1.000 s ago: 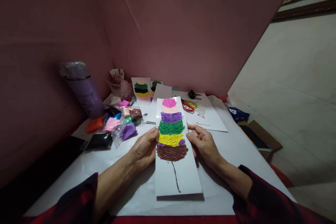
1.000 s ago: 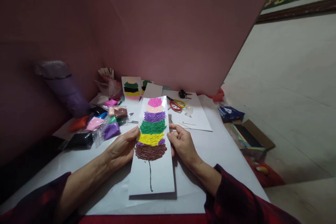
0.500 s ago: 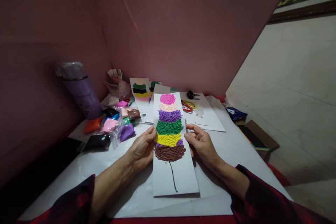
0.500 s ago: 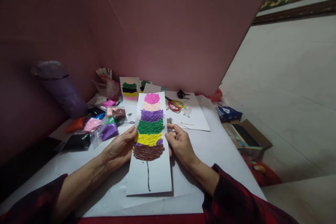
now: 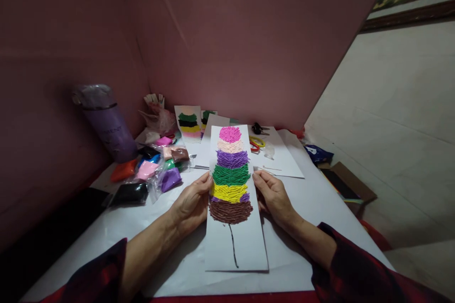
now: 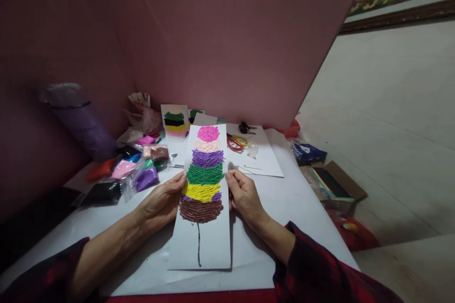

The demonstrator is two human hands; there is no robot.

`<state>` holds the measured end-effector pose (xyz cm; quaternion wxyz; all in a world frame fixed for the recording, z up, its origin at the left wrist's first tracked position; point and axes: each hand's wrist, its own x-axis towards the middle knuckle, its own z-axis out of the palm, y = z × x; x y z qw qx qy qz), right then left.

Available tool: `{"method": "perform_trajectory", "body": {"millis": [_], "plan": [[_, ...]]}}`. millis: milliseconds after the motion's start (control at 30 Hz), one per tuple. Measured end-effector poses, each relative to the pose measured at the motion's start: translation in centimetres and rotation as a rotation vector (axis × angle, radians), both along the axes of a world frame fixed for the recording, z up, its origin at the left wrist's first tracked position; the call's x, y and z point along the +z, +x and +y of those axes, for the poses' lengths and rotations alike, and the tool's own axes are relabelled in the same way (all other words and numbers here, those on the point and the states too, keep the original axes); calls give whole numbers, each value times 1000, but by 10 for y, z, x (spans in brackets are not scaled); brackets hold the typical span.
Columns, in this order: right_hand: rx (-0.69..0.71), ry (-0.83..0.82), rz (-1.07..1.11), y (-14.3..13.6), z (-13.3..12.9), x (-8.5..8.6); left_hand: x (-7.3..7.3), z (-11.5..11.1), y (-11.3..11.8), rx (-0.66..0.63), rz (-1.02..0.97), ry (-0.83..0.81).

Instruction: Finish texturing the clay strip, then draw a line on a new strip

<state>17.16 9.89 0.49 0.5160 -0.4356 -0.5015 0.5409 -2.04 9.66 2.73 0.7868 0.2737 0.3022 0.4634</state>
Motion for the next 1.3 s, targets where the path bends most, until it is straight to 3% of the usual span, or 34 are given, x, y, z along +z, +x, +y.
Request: {"method": "perform_trajectory", "body": {"millis": [200, 567, 900, 1300], "plan": [[-19, -30, -12, 0, -1, 0, -4, 0, 0, -5, -64, -5], [5, -23, -47, 1, -1, 1, -1, -1, 0, 10, 105, 9], [1, -11, -18, 1, 1, -5, 4, -3, 2, 34, 109, -9], [-4, -18, -43, 1, -1, -1, -1, -2, 1, 13, 99, 13]]}}
